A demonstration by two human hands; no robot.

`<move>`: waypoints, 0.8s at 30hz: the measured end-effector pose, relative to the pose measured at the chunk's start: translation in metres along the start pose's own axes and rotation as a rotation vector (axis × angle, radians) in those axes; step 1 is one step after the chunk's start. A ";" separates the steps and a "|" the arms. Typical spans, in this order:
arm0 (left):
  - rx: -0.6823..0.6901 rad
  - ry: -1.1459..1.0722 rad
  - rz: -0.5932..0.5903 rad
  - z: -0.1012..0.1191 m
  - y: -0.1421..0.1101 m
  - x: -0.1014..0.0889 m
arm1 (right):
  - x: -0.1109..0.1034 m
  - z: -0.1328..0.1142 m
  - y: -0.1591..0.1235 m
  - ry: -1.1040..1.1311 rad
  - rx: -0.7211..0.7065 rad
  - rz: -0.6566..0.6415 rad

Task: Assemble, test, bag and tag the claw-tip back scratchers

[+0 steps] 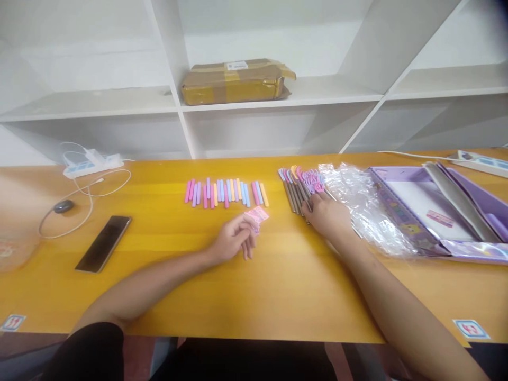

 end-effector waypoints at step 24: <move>-0.015 1.228 0.422 0.037 0.040 -0.186 | -0.034 0.007 -0.007 0.330 -0.003 0.353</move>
Point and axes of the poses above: each hand's wrist, its own y-axis towards the middle knuckle, its own x-axis out of the palm, z = x × y, the point moved 10 cm from there along y, towards the middle knuckle, and after that the axes turned 14 degrees about -x, right-handed, at the moved point
